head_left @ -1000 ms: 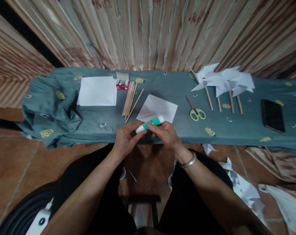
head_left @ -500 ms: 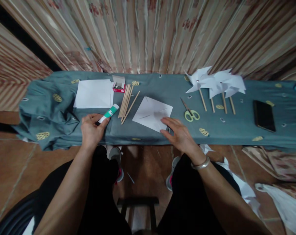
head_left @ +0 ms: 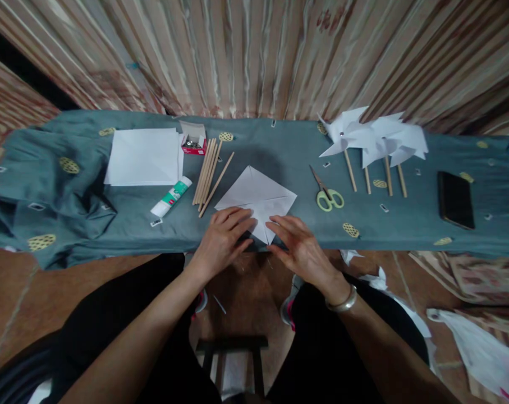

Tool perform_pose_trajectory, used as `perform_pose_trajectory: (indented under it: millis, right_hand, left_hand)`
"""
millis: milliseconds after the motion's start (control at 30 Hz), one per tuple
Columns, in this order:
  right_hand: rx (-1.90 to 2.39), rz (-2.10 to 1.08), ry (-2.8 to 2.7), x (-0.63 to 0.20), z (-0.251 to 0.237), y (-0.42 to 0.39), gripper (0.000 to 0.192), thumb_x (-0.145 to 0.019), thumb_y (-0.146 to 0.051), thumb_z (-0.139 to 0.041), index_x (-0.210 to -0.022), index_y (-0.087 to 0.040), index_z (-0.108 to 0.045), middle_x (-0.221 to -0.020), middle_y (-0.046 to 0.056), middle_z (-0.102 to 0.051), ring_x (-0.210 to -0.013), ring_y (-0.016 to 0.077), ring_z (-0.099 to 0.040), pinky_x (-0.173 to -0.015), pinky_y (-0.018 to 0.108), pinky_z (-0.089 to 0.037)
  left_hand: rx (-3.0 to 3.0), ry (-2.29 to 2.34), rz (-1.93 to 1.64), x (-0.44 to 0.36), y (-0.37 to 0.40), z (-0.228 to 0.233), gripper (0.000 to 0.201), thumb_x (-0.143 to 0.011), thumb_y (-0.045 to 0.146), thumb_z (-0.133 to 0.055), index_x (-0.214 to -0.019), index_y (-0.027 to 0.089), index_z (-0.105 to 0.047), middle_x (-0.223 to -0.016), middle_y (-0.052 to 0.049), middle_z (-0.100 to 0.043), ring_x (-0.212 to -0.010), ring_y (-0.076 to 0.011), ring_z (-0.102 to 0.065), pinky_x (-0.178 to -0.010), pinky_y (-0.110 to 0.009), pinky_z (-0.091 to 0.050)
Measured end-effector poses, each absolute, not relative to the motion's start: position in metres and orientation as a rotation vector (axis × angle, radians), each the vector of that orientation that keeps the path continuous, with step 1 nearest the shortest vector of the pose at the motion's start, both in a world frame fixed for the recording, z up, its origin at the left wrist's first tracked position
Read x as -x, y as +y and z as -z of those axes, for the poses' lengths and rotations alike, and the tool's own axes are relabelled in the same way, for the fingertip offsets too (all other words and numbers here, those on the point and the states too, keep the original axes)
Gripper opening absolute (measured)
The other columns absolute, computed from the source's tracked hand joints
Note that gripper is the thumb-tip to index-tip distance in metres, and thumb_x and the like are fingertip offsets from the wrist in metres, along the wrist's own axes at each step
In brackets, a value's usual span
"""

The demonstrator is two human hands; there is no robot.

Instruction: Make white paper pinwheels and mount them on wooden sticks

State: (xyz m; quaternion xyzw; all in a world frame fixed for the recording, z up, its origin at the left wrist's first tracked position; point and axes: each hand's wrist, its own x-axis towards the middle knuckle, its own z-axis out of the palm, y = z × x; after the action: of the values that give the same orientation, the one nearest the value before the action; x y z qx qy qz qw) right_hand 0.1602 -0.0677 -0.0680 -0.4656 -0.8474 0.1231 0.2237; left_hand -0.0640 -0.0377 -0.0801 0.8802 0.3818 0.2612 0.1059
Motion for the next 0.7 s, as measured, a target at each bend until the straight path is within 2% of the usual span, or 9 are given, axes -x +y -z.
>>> perform_pose_trajectory:
  millis: [133,300,367,533,700]
  right_hand:
    - [1.280,-0.387,-2.256,-0.159,0.067,-0.064,0.030,-0.088,-0.017,-0.057,-0.117,-0.016,-0.063,-0.125,0.014,-0.063,-0.118,0.0281,-0.054,-0.099,0.049,-0.050]
    - [1.305,-0.512,-2.108,-0.160,0.066,-0.056,0.019,-0.088,-0.017,-0.059,-0.104,-0.021,-0.067,-0.115,0.008,-0.069,-0.109,0.0239,-0.061,-0.097,0.046,-0.051]
    - [1.306,-0.570,-2.060,-0.161,0.064,-0.052,0.018,-0.087,-0.020,-0.063,-0.105,-0.022,-0.067,-0.112,0.007,-0.071,-0.107,0.0230,-0.062,-0.096,0.045,-0.051]
    - [1.299,-0.731,-1.995,-0.156,0.056,-0.043,0.033,-0.080,-0.036,-0.073,-0.109,-0.023,-0.065,-0.109,0.006,-0.071,-0.104,0.0233,-0.063,-0.093,0.043,-0.051]
    - [1.395,-0.626,-1.884,-0.144,0.056,-0.041,0.018,-0.089,-0.029,-0.062,-0.106,-0.024,-0.065,-0.101,0.004,-0.072,-0.099,0.0207,-0.064,-0.090,0.040,-0.053]
  left_hand:
    - [-2.498,1.131,-0.767,0.063,-0.033,0.080,0.029,-0.088,0.030,-0.061,-0.115,0.017,-0.065,-0.120,-0.012,-0.066,-0.110,-0.0277,-0.055,-0.093,-0.047,-0.045]
    - [-2.430,1.110,-0.841,0.062,-0.029,0.078,0.024,-0.091,0.031,-0.059,-0.108,0.018,-0.067,-0.110,-0.009,-0.070,-0.104,-0.0240,-0.059,-0.089,-0.043,-0.047]
    - [-2.387,1.106,-0.892,0.061,-0.026,0.078,0.020,-0.092,0.028,-0.057,-0.105,0.018,-0.068,-0.104,-0.008,-0.071,-0.099,-0.0217,-0.061,-0.087,-0.040,-0.048]
    - [-2.298,1.167,-0.936,0.057,-0.019,0.077,0.017,-0.092,0.025,-0.056,-0.095,0.016,-0.070,-0.093,-0.007,-0.072,-0.089,-0.0197,-0.063,-0.082,-0.037,-0.051]
    - [-2.223,1.239,-0.947,0.055,-0.014,0.075,0.017,-0.091,0.025,-0.057,-0.091,0.015,-0.070,-0.092,-0.008,-0.068,-0.088,-0.0193,-0.064,-0.080,-0.035,-0.053]
